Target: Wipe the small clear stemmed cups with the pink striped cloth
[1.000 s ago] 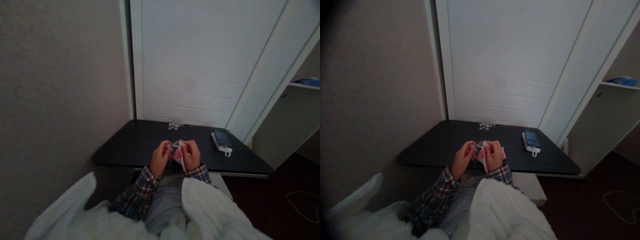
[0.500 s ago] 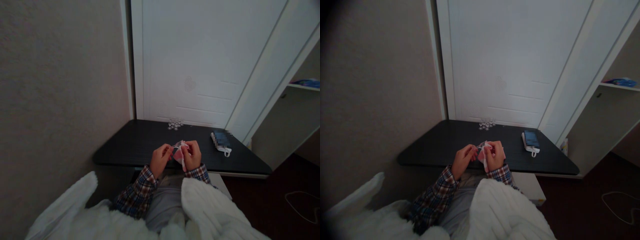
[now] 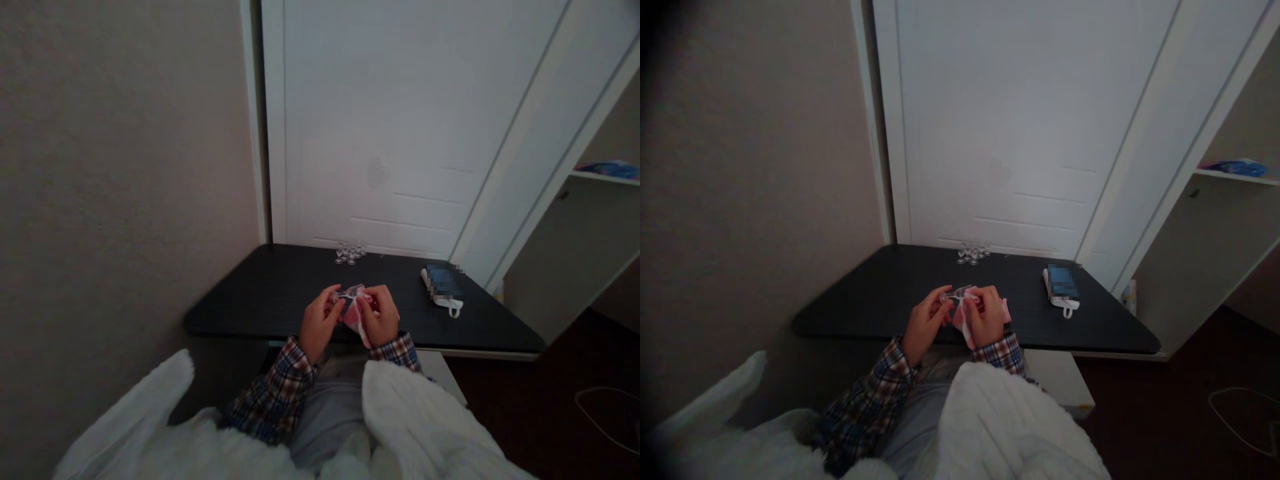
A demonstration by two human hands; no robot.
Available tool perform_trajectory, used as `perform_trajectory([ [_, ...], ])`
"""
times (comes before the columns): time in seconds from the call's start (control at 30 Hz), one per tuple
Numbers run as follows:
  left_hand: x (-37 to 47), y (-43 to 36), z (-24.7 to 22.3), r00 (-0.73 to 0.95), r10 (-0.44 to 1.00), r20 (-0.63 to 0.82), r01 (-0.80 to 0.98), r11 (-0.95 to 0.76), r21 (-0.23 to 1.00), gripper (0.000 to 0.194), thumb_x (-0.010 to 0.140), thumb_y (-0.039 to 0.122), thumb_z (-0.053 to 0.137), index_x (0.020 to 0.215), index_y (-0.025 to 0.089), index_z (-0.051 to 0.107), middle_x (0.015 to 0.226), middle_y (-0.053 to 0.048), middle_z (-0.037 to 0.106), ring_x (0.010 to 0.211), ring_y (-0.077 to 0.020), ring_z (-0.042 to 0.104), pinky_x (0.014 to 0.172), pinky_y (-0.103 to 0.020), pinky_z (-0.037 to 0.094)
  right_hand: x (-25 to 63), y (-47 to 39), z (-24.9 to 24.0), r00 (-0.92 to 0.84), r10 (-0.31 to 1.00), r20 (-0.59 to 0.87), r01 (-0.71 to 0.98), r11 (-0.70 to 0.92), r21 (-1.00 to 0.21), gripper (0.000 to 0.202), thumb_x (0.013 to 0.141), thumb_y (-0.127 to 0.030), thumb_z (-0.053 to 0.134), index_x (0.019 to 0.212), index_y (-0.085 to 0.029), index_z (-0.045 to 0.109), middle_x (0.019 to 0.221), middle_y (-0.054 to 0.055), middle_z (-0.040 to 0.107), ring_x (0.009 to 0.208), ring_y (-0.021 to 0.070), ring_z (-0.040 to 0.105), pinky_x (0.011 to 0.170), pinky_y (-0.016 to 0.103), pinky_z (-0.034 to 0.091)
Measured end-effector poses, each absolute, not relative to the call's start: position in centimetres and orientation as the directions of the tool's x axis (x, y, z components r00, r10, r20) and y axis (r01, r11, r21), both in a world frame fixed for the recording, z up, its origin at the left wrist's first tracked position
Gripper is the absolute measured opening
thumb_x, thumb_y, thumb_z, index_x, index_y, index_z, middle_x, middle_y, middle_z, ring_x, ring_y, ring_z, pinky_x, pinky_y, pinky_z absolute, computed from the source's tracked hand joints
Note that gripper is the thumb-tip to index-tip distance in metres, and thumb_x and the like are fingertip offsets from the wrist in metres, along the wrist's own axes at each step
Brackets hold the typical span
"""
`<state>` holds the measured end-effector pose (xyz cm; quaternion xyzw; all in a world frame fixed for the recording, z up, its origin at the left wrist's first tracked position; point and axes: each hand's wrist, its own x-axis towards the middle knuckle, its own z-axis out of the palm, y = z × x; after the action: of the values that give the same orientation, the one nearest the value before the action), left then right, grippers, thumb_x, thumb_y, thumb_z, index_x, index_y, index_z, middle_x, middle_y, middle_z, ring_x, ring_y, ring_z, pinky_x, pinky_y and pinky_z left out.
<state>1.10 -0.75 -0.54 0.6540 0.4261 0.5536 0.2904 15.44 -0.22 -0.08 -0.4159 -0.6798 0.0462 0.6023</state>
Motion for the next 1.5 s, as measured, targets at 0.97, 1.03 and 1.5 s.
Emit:
perform_trajectory([
  [0.97, 1.01, -0.81, -0.4, 0.002, 0.833, 0.553, 0.297, -0.529, 0.795, 0.019, 0.078, 0.03, 0.054, 0.094, 0.02, 0.058, 0.084, -0.002, 0.059, 0.065, -0.0113, 0.056, 0.056, -0.021, 0.045, 15.48, -0.45, 0.34, -0.029, 0.579, 0.815, 0.501, 0.714, -0.49, 0.008, 0.08, -0.019, 0.052, 0.085, -0.02, 0.057, 0.083, 0.003, 0.057, 0.078, 0.0161, 0.053, 0.072, 0.031, 0.042],
  [1.03, 0.96, -0.81, -0.38, 0.008, 0.833, 0.553, 0.306, -0.528, 0.792, 0.02, 0.078, 0.03, 0.054, 0.095, 0.02, 0.057, 0.085, -0.002, 0.059, 0.066, -0.0115, 0.057, 0.056, -0.021, 0.045, 15.5, -0.47, 0.39, -0.037, 0.578, 0.815, 0.498, 0.718, -0.486, 0.008, 0.079, -0.018, 0.052, 0.085, -0.02, 0.058, 0.084, 0.003, 0.057, 0.079, 0.0164, 0.053, 0.073, 0.031, 0.042],
  [1.5, 1.08, -1.21, -0.14, -0.01, 0.84, 0.543, 0.321, -0.511, 0.797, 0.021, 0.081, 0.036, 0.05, 0.091, 0.019, 0.057, 0.082, -0.001, 0.06, 0.057, -0.0091, 0.053, 0.052, -0.019, 0.042, 15.39, -0.71, 0.69, -0.082, 0.567, 0.82, 0.477, 0.744, -0.467, 0.01, 0.08, -0.018, 0.051, 0.087, -0.021, 0.057, 0.086, 0.003, 0.058, 0.082, 0.0166, 0.054, 0.074, 0.032, 0.043],
])
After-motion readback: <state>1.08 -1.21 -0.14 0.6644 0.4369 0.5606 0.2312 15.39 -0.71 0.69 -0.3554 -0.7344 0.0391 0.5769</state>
